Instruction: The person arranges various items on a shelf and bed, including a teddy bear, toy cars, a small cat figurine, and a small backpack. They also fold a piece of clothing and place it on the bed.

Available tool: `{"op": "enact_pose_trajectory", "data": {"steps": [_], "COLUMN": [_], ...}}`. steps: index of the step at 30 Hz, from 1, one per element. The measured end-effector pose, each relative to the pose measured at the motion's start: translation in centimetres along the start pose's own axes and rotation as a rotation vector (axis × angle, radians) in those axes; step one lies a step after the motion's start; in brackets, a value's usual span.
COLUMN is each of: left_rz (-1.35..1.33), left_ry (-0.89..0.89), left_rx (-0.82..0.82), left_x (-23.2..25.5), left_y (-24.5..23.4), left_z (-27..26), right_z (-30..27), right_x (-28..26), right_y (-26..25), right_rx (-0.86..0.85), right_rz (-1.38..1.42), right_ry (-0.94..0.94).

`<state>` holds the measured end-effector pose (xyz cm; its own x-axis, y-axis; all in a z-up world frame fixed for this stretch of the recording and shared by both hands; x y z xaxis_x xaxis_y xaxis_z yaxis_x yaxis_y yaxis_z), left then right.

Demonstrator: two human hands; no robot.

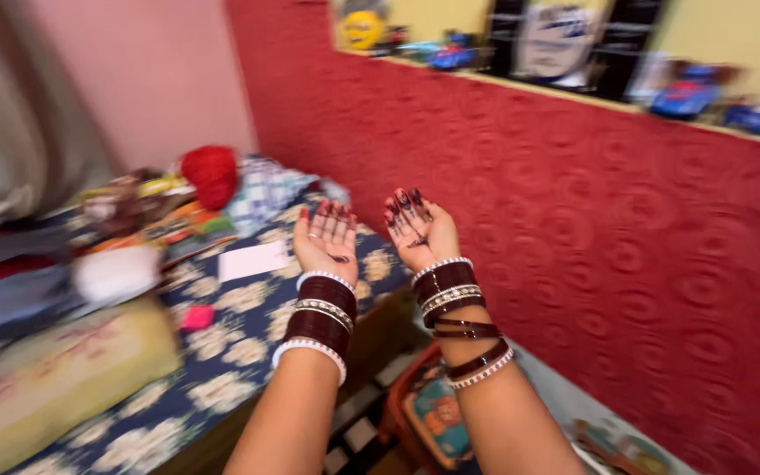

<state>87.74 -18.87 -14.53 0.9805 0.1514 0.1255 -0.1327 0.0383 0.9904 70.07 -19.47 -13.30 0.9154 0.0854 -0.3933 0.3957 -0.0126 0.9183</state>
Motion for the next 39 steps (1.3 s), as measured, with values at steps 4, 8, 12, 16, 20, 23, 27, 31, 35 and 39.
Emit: {"op": "enact_pose_trajectory", "data": {"steps": [4,8,12,16,20,23,27,31,35,39], "left_rz": [-0.021,-0.019,-0.012,0.025,0.081,0.130,0.149,0.131,0.109,0.137], "left_ry": [0.121,0.308,0.442,0.591,0.731,0.785,0.773,0.792,0.787,0.791], "left_rx": [0.093,0.151,0.200,0.269,0.364,0.362,0.361,0.404,0.430,0.451], "left_x": [14.2,27.1,39.5,51.7,62.0,68.8,76.1,83.3,91.5,103.3], "left_y": [-5.4,-10.3,-14.4,-17.8,-20.1,-20.9,-23.8,-27.4,-30.4,-33.3], "left_z": [-1.5,-2.7,-3.4,-2.4,-0.8,1.4,3.7,4.0,3.4,2.6], "right_z": [1.6,4.0,6.1,7.8,9.8,12.2,14.1,14.1,13.8,12.6], "right_x": [15.3,29.1,42.2,53.8,64.6,72.0,81.3,89.6,98.5,110.1], "right_y": [2.6,4.9,8.6,11.7,15.5,19.4,23.2,24.8,25.3,27.0], "right_rx": [-0.073,-0.074,-0.190,-0.159,-0.120,-0.214,-0.271,-0.269,-0.259,-0.221], "right_rz": [0.023,-0.038,-0.037,-0.047,-0.095,-0.127,-0.132,-0.223,-0.280,-0.315], "right_ry": [0.179,0.347,0.524,0.677,0.811,0.915,0.980,1.051,1.061,1.044]}}
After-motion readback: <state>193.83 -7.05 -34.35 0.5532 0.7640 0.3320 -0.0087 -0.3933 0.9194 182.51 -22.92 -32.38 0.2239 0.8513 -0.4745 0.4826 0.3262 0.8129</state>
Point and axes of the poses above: each hand's wrist, its own z-axis towards the middle knuckle, its own y-axis out of the palm, x = y × z, the point moved 6 cm from there along z, towards the middle knuckle, and after that the axes turned 4 degrees about -z, right-handed, at the moved point
